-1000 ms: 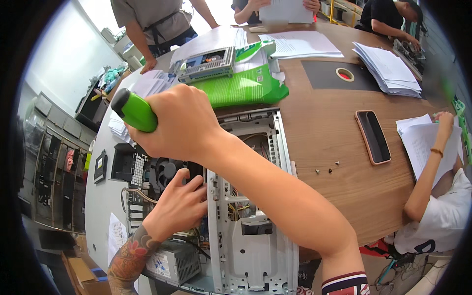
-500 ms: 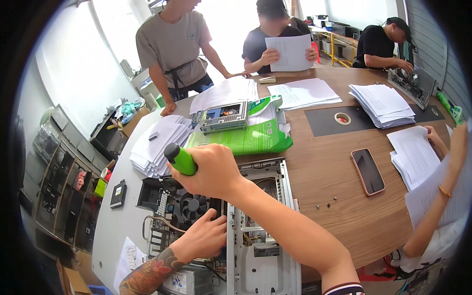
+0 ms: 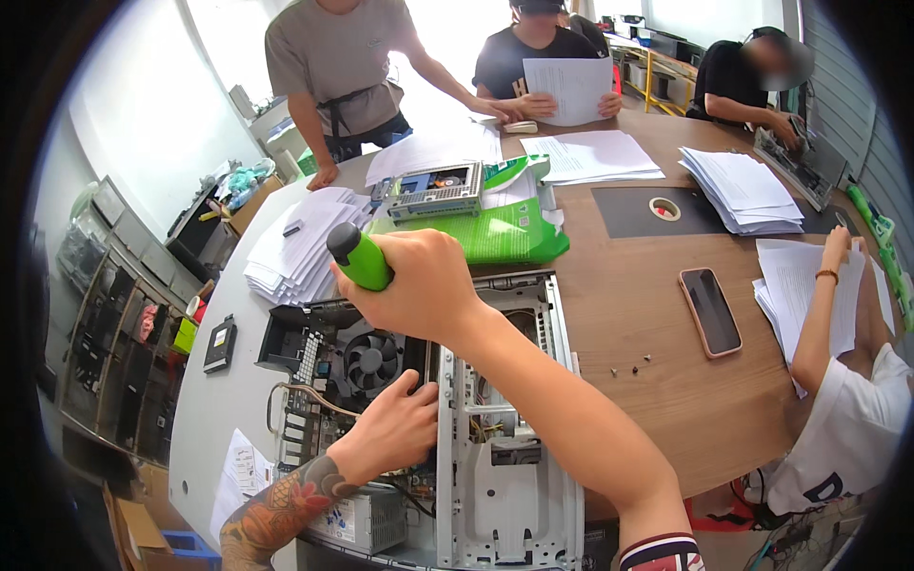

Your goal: The person uses a screwdriver to remove screws from a computer tower, then detaches and removes the heat sink and fan assembly from the motherboard by hand.

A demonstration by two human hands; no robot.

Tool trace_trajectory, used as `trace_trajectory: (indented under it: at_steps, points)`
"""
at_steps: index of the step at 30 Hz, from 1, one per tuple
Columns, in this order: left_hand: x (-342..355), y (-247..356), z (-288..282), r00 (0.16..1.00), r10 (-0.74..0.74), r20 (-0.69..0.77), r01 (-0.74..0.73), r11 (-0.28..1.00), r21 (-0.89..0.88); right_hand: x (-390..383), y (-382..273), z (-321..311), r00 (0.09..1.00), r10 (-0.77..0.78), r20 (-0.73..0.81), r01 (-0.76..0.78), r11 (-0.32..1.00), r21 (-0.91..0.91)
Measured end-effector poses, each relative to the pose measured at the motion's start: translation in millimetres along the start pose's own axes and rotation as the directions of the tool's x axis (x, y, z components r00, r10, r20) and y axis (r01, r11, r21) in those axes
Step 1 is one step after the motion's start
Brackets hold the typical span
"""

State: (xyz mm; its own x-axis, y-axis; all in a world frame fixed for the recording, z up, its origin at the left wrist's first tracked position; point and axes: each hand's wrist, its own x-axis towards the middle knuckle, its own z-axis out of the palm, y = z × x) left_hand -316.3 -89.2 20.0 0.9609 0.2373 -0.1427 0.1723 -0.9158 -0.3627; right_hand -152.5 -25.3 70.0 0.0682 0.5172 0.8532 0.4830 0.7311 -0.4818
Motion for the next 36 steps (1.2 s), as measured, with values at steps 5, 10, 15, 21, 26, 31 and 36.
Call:
trace_trajectory:
  at_steps: [5, 10, 15, 21, 26, 31, 36]
  points:
    - [-3, 0, 3, 0.998, 0.069, -0.013, -0.069, 0.998, 0.011, -4, 6, 1, 1.000, -0.012, 0.027, 0.013, 0.999, -0.037]
    - [-5, -3, 7, 0.994, 0.007, -0.109, -0.008, 1.000, -0.012, -4, 11, 4, 0.999, -0.043, 0.011, 0.043, 0.999, -0.007]
    - [-7, -1, 6, 0.994, -0.014, -0.111, 0.010, 0.999, -0.042, -4, 10, 2, 1.000, -0.014, 0.021, 0.014, 1.000, -0.005]
    - [-2, -8, 7, 0.994, 0.026, -0.102, -0.028, 0.999, -0.027, -1, 9, 1, 1.000, -0.024, 0.003, 0.024, 0.999, 0.033]
    - [-5, -10, 9, 0.988, 0.097, -0.118, -0.104, 0.993, -0.047, 0, 7, -1, 1.000, 0.000, 0.015, -0.001, 1.000, 0.026]
    - [-6, -14, 12, 0.985, 0.040, -0.168, -0.048, 0.998, -0.042, 2, 4, 1, 0.998, -0.063, 0.020, 0.061, 0.996, 0.057]
    - [-4, -16, 15, 0.986, -0.005, -0.167, -0.015, 0.993, -0.117, 2, 6, -2, 0.997, -0.059, 0.041, 0.058, 0.998, 0.010]
